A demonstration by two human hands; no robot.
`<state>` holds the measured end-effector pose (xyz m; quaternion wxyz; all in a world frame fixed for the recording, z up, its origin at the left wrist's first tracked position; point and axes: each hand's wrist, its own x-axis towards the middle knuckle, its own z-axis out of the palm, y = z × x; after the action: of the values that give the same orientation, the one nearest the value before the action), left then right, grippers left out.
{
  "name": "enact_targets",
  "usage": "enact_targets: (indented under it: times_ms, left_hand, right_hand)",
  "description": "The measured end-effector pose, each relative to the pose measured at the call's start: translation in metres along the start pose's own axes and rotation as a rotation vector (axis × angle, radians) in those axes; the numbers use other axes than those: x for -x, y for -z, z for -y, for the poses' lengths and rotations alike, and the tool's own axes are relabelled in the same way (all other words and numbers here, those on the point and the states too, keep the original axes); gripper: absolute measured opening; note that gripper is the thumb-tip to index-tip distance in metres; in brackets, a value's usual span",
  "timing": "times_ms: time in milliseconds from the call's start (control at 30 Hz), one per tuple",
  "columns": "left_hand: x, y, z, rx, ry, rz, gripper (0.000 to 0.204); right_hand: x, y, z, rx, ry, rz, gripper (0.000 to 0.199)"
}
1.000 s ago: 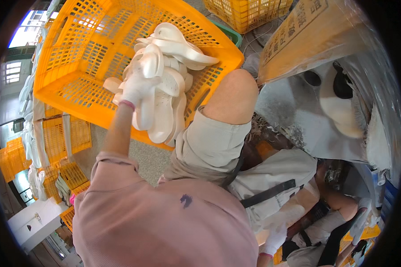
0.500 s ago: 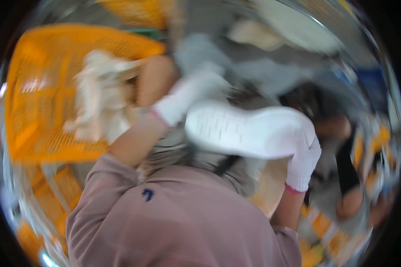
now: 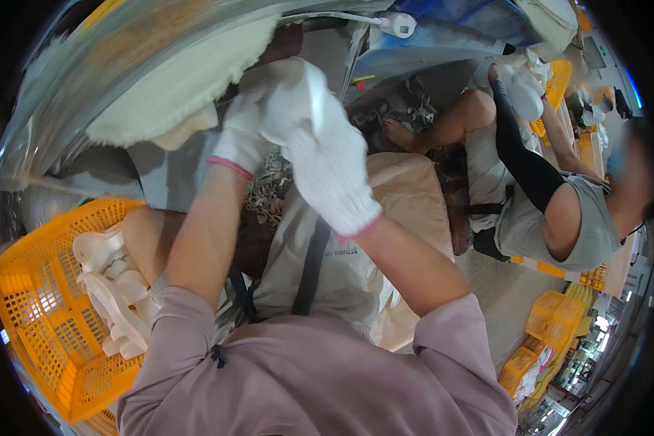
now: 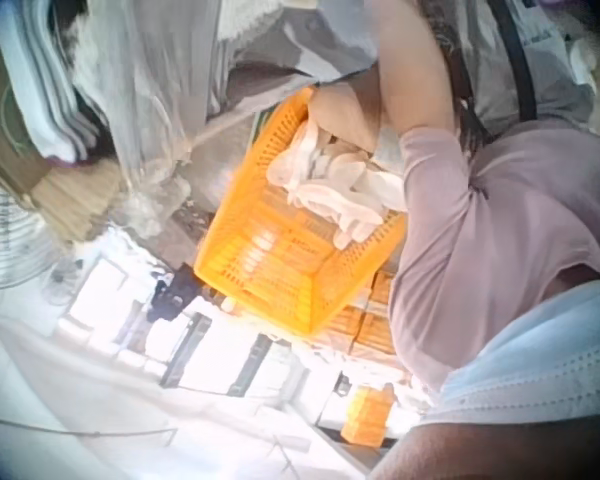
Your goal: The person sits on the floor and repeatedly picks up white slipper-like items from a yellow basket, wipes or rubs them with gloved hands, and places them back into the basket. The process is continuous and repetitive.
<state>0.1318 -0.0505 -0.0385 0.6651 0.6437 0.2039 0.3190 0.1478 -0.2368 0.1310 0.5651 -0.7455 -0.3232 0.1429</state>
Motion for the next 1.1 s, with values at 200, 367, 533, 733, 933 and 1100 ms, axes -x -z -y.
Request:
enact_targets:
  times_ms: [200,367,533,733,933,1100]
  left_hand:
    - [0.049,0.133,-0.025,-0.77,0.461,-0.038,0.054]
    - [0.096,0.093,-0.076,-0.166,0.502,0.137,0.039]
    - [0.066,-0.018,-0.063,0.43,0.34,-0.041,0.039]
    - [0.008,-0.053,-0.024,0.286,0.56,-0.246,0.043]
    - [0.004,0.061,-0.048,-0.277,0.436,-0.091,0.045]
    - [0.077,0.055,-0.095,0.114,0.264,0.135,0.037]
  right_hand:
    - [-0.092,-0.025,-0.039,0.743,0.505,0.158,0.018]
    - [-0.102,-0.035,-0.044,0.385,0.146,0.184,0.027]
    - [-0.031,-0.006,-0.02,0.475,-0.001,0.132,0.07]
    - [-0.014,0.007,-0.015,0.289,0.071,-0.201,0.086]
    - [-0.087,-0.021,-0.031,0.157,-0.054,-0.072,0.055]
    - [-0.11,-0.03,-0.038,0.423,0.069,0.115,0.046]
